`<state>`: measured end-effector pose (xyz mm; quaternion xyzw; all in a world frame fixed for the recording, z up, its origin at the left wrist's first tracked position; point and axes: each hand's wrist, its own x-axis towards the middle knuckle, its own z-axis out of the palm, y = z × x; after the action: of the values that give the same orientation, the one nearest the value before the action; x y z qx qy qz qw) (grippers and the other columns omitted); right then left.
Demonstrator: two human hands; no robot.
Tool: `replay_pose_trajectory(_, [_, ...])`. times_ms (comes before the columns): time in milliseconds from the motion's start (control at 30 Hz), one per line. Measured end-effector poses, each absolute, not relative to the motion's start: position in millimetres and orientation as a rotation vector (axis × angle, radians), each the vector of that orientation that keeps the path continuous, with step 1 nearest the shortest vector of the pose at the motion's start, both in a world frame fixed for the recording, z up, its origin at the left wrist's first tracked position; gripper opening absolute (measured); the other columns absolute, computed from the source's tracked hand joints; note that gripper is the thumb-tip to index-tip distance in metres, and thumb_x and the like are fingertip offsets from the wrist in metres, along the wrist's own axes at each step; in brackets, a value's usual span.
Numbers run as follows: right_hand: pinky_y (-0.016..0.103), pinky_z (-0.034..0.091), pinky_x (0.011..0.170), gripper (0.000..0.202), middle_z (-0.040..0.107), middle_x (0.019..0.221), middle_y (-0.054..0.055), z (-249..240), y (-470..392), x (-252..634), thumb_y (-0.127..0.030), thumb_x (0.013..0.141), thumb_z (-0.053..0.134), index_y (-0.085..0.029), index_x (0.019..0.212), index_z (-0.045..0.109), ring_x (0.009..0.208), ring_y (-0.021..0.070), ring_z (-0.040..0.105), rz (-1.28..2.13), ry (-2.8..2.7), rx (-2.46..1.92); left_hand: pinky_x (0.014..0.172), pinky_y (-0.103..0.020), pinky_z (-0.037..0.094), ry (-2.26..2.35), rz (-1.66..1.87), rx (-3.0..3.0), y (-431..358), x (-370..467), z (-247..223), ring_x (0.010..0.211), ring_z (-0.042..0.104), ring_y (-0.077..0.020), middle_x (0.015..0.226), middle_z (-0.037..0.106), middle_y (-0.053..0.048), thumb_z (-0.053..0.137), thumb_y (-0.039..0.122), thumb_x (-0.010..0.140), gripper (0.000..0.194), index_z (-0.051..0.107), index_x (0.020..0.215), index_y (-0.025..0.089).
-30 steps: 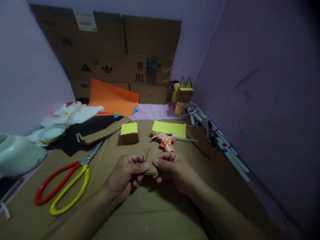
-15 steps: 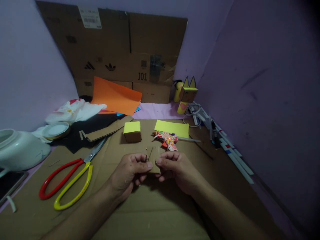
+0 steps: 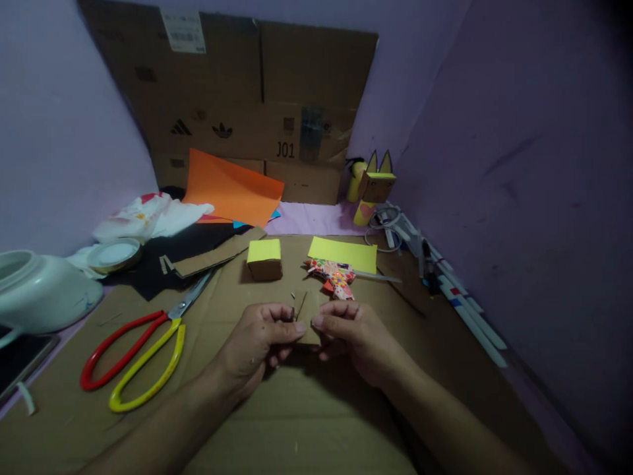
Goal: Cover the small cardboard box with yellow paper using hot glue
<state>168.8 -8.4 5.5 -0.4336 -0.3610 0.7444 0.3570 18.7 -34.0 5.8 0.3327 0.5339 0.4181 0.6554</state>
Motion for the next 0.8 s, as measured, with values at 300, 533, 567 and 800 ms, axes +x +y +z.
replay_pose_trajectory(300, [0.017,0.048,0.036,0.025,0.055,0.043,-0.006,4.1,-8.2,168.8,-0.028,0.047,0.079,-0.013,0.052,0.06,0.036,0.0054,0.049,1.913,-0.949,-1.115,0.03,-0.012,0.02,1.221,0.952,0.759,-33.1,17.7,5.7,0.032,0.034,-0.0023,0.039,0.044,0.008,0.073,0.029,0.054,0.027,0.051,0.062,0.015])
replay_pose_trajectory(533, [0.017,0.048,0.036,0.024,0.056,0.043,-0.005,4.2,-8.7,169.5,-0.028,0.046,0.079,-0.014,0.054,0.061,0.036,0.0059,0.051,1.925,-0.948,-1.124,0.03,-0.012,0.02,1.222,0.945,0.762,-32.7,18.7,6.0,0.031,0.033,-0.0022,0.038,0.044,0.008,0.073,0.03,0.053,0.027,0.05,0.06,0.016])
replay_pose_trajectory(567, [0.018,0.048,0.036,0.025,0.056,0.043,-0.005,4.2,-8.7,169.1,-0.028,0.046,0.08,-0.014,0.054,0.061,0.037,0.0059,0.051,1.924,-0.946,-1.128,0.03,-0.012,0.019,1.226,0.944,0.763,-33.1,18.8,5.9,0.031,0.032,-0.0023,0.038,0.043,0.008,0.073,0.03,0.052,0.027,0.05,0.06,0.016])
replay_pose_trajectory(800, [0.019,0.049,0.038,0.03,0.057,0.044,-0.005,5.7,-8.0,167.6,-0.031,0.042,0.081,-0.014,0.054,0.059,0.038,0.0055,0.05,1.885,-0.961,-1.156,0.031,-0.013,0.019,1.222,0.954,0.797,-34.6,17.3,5.9,0.032,0.031,-0.0023,0.038,0.043,0.008,0.072,0.028,0.054,0.024,0.052,0.059,0.015])
